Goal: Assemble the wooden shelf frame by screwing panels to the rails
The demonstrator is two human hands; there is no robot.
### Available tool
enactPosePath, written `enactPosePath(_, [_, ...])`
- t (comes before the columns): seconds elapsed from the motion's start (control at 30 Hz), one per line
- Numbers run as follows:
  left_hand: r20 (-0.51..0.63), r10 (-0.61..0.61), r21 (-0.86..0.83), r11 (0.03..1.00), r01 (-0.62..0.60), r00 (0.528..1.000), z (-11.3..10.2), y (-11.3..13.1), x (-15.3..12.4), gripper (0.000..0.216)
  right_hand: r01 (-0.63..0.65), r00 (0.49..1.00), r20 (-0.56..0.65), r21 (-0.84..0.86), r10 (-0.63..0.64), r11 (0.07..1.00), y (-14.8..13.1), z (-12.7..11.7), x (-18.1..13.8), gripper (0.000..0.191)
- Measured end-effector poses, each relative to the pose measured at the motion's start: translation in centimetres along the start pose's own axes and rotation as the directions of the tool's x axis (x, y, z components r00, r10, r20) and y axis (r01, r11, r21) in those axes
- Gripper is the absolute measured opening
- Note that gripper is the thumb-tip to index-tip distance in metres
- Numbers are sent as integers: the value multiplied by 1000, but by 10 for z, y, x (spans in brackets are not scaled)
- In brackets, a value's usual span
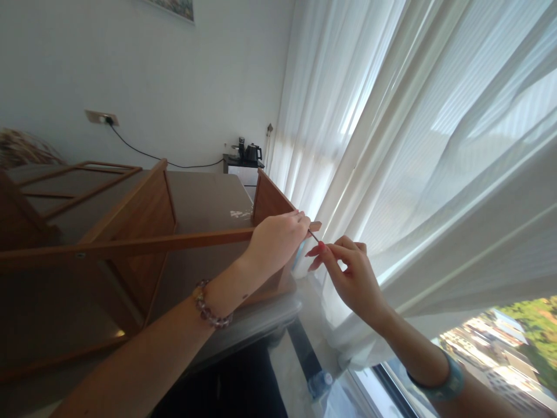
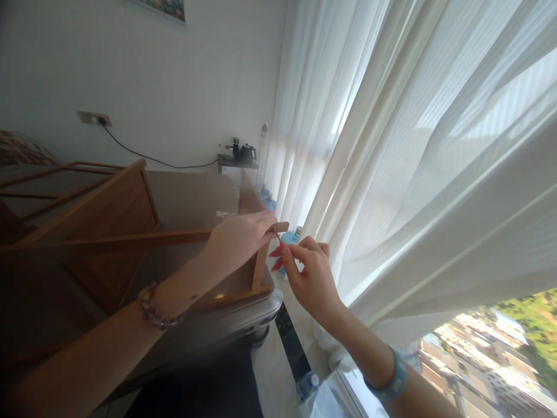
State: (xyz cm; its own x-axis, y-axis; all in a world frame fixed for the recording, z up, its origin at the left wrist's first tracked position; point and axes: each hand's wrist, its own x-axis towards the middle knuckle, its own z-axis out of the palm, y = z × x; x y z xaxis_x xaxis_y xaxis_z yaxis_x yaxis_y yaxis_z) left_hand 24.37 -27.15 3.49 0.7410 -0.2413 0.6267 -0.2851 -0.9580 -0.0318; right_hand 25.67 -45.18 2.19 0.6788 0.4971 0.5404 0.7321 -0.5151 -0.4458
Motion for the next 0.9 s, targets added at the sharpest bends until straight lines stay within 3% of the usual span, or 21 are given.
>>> enactPosePath(0.2, [-16, -3, 11, 1000, 3, 1000, 0, 0, 0, 18, -85, 993, -58, 250, 102, 964, -5, 12, -1, 45])
enactPosePath(0.27, [-25, -7, 5, 1000, 7, 1000, 1, 0, 0, 17, -82, 992, -71, 239, 102, 968, -5, 14, -1, 45])
enactPosePath(0.33, [-33, -6, -3, 1000, 6, 999, 1, 0, 0, 15, -23, 996, -78, 105, 31, 994, -1, 12, -1, 45])
enactPosePath(0.4, [-39, -7, -1, 1000, 7, 999, 1, 1, 0, 13, 95, 990, -86, -153, -109, 984, 4, 5, 0, 41])
enactPosePath(0.47, [-41, -10, 8, 1000, 11, 999, 1, 1, -1, 14, 217, 956, -85, -440, -281, 871, 9, -3, 2, 36])
enactPosePath(0.53, [-47, -10, 10, 1000, 10, 999, 0, 2, -1, 15, 289, 900, -60, -658, -431, 695, 10, -10, 4, 36])
enactPosePath(0.6, [-46, -6, 11, 1000, 7, 999, 0, 2, -1, 15, 333, 855, -8, -757, -519, 562, 8, -13, 7, 41])
enactPosePath(0.67, [-43, -10, 24, 1000, 11, 999, 0, 2, -1, 15, 366, 838, 31, -771, -544, 521, 4, -11, 9, 44])
enactPosePath(0.73, [-42, -13, 42, 999, 14, 999, 0, 2, -1, 15, 368, 861, 28, -723, -507, 585, 2, -7, 10, 47])
enactPosePath(0.9, [-29, -10, 42, 999, 11, 1000, -1, 2, -1, 14, 262, 954, -3, -468, -298, 844, 4, 5, 8, 51])
